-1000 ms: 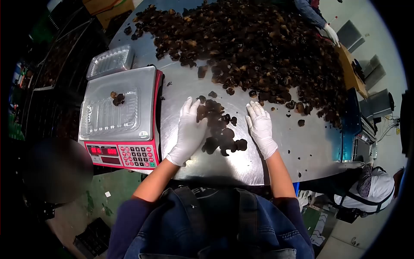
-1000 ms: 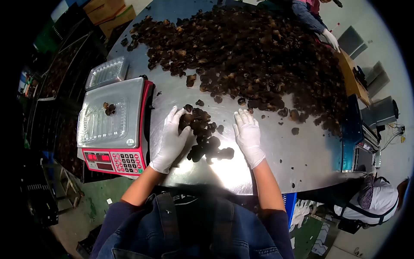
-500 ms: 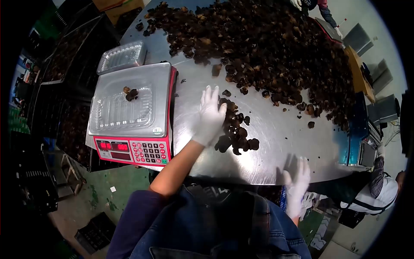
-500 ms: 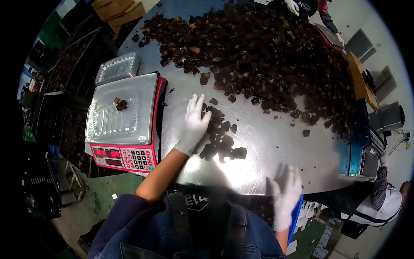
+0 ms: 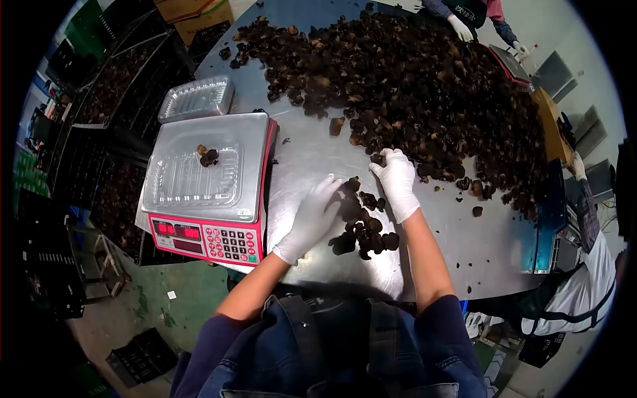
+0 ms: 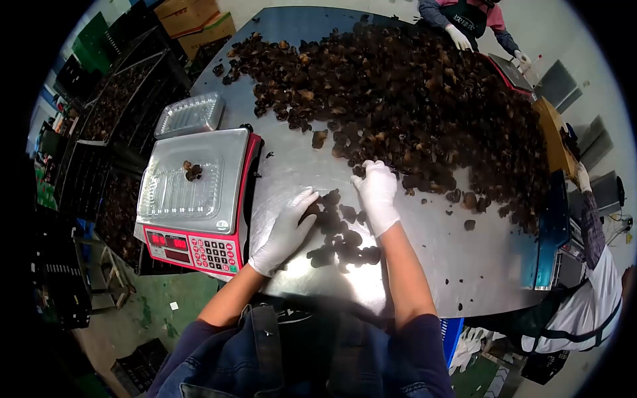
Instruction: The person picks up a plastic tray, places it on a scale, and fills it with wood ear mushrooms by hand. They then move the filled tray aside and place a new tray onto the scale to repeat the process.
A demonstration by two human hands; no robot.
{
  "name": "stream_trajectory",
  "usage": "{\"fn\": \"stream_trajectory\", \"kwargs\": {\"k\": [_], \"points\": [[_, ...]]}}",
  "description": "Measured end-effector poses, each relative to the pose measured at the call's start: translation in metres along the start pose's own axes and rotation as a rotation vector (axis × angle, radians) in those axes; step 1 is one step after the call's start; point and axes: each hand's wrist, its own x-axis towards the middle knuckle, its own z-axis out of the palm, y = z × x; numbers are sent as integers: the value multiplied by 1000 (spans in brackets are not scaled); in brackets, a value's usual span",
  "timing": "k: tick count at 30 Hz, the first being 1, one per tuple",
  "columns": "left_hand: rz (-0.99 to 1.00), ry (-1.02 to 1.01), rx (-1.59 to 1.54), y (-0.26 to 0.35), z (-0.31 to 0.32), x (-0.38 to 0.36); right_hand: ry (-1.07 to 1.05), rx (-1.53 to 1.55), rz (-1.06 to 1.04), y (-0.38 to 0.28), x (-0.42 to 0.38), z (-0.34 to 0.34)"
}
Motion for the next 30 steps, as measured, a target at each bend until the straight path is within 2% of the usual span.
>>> {"fn": "stream_trajectory", "kwargs": {"k": [3,5,9,10,11,13,16,18,19,21,22,23,25,26,27,28,30], "points": [[-42,34,61,1,-10,-8,40,51,-58,11,-2,16],[-132,-44,107,3,-16,-14,-24,199,-10,14,-26,-5],[-157,-111,134,-1,-16,-18,-370,610,206,20,-81,-59],[-149,-68,142,-4,-11,-14,-305,744,171,22,-93,-60],[-140,-21,148,-4,-7,-8,-239,544,15,25,-100,-67],[-158,-22,159,-3,1,16,-161,375,-56,28,-117,-58],[-82,-7,125,-7,13,40,-228,276,-116,12,-132,-45],[72,-245,265,-4,12,45,-271,229,-109,1,-137,-37],[71,-247,266,1,8,43,-297,253,-79,-4,-137,-39],[141,-455,136,11,-4,33,-243,169,-125,-4,-137,-30],[162,-534,180,9,-6,27,-243,174,-134,-5,-134,-28],[159,-535,183,8,-6,18,-243,180,-142,-7,-129,-27],[318,-465,459,10,-8,4,-220,180,-138,-10,-120,-25],[333,-471,490,12,-7,3,-246,213,-177,-10,-116,-25],[325,-464,495,10,-3,4,-275,247,-219,-11,-113,-24],[314,-446,470,6,2,6,-160,277,-272,-11,-115,-18],[277,-382,387,9,5,14,-81,340,-288,-8,-119,-13]]}}
